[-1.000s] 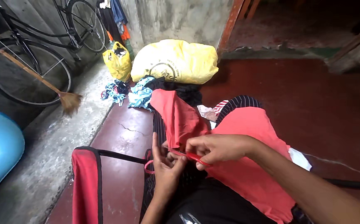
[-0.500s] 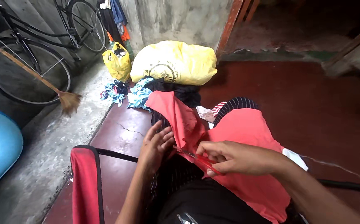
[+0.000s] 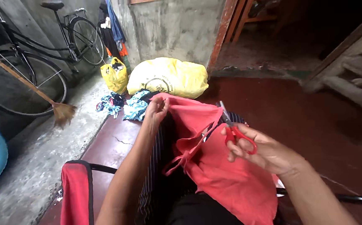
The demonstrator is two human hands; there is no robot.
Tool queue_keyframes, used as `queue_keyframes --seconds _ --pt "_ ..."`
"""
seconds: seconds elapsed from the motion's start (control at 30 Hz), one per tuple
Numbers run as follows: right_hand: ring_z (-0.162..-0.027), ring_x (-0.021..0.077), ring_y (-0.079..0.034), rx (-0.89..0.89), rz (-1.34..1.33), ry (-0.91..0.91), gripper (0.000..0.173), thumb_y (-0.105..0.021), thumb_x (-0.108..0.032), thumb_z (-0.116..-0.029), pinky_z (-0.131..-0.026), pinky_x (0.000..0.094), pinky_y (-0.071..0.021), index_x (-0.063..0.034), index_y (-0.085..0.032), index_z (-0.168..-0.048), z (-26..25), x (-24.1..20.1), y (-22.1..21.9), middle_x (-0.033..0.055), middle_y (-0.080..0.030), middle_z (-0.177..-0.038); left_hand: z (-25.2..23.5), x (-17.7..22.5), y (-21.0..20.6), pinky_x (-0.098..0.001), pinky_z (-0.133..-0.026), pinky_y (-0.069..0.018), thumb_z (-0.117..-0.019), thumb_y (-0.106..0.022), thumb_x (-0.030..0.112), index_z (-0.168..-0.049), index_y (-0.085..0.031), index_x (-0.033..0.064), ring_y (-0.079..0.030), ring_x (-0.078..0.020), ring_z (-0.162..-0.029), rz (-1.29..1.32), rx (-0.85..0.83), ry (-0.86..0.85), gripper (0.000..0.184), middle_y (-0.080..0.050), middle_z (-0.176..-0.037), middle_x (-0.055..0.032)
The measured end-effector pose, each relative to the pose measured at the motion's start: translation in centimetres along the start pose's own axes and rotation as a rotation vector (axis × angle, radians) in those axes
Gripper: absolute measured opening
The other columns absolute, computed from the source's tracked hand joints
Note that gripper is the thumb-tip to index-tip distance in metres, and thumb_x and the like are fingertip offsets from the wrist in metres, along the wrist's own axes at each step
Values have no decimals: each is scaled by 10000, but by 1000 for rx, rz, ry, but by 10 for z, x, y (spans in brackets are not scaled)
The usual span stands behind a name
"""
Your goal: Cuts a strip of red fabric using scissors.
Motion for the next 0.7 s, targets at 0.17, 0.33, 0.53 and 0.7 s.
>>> queue_keyframes --seconds 0.17,0.33,0.53,0.7 --pt "-686 88 -674 139 -156 99 406 -736 -408 -925 -692 296 -630 -198 -656 -1264 14 -12 20 0 -652 -794 4 -4 -44 -353 -758 -613 -1025 -523 108 -1264 -454 42 -679 -231 -904 -209 -214 -73 256 -593 -1095 -139" --pt "-687 88 -669 210 -182 173 374 -713 -389 -948 -685 308 -631 -188 -658 -1258 22 -30 25 -4 -641 -791 -4 -9 -81 -428 -814 -592 -1072 -451 164 -1337 -436 51 -672 -280 -1012 -358 -373 -71 288 -602 -1203 -167" --pt "-680 89 -659 127 131 32 337 -725 -391 -917 -672 290 -605 -239 -659 -1211 25 -19 -20 -9 -657 -784 15 7 -78 -323 -790 -623 -1054 -482 132 -1244 -476 61 -707 -211 -928 -125 -385 -98 204 -641 -1105 -123" --pt "-616 102 -601 -128 427 -337 452 -692 -317 -945 -554 282 -507 -98 -567 -1320 9 43 -89 19 -663 -797 25 42 41 -286 -837 -570 -1028 -517 135 -1251 -511 86 -652 -122 -967 -80 -99 -361 228 -638 -1106 -42"
Point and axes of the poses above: each hand's wrist, its own z-axis away from the middle knuckle, its own y-axis out of the back of the hand, x = y × z, the point moved 5 cm from there along -z, towards the middle knuckle
